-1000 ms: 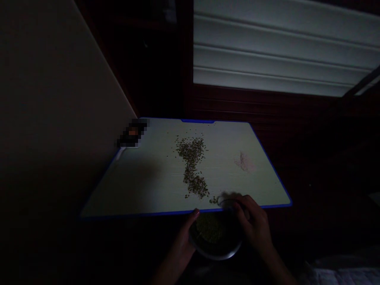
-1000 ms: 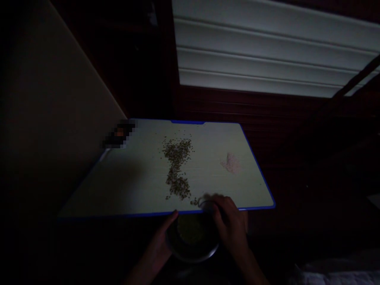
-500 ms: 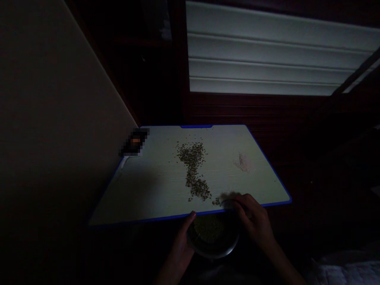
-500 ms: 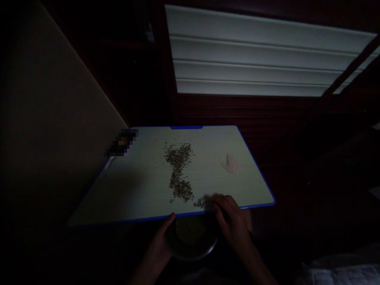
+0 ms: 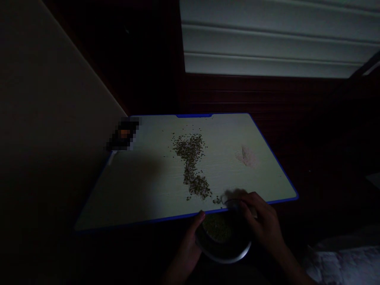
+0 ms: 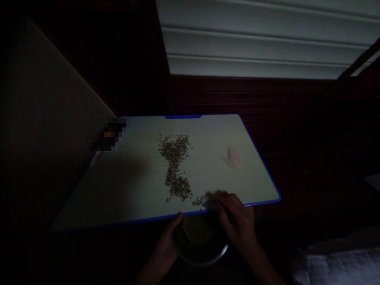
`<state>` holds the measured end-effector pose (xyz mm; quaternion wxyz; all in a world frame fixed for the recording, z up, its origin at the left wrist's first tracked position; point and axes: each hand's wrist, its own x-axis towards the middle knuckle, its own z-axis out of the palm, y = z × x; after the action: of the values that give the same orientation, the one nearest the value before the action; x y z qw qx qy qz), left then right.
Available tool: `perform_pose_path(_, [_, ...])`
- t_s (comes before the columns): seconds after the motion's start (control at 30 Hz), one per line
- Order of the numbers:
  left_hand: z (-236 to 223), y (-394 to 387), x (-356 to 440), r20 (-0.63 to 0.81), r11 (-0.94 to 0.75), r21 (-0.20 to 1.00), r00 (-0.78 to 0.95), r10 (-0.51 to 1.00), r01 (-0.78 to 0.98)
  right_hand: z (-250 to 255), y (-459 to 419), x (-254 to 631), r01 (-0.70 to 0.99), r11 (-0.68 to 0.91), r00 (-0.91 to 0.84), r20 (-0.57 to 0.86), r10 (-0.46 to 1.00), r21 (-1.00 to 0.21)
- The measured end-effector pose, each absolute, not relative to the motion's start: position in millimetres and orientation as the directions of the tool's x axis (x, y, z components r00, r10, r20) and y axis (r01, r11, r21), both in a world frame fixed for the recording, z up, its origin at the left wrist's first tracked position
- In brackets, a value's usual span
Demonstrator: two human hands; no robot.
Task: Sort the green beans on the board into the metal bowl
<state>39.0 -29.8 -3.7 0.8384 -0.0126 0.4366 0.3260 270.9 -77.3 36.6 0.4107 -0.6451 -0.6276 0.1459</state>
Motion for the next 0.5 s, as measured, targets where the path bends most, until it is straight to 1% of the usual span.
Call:
perform_pose_path(0.17, [-5.9,-30.5,37.5,-0.739,0.785,0.287,0.395,0.546,-0.549,41.1,-74.7,274.6,0.696,0.148,0.169,0.360,0.917,-0.702])
perform_pose_path(0.23, [-5.8,-30.2,36.7,-0.729,0.781,0.294,0.399,0.556,-0.551,43.7,-74.3,274.2,0.696,0.172,0.146,0.371,0.917,-0.697])
perform_pose_path(0.37, [-5.4,-30.0,35.8,-0.759,0.783,0.284,0.369,0.536,-0.553,47.6,-74.3,271.4,0.703,0.211,0.091,0.379,0.921,-0.679])
perform_pose_path(0.5, [-5.8,-30.5,35.8,-0.725,0.803,0.277,0.434,0.535,-0.527,49.9,-75.0,269.5,0.712,0.240,0.032,0.373,0.927,-0.660])
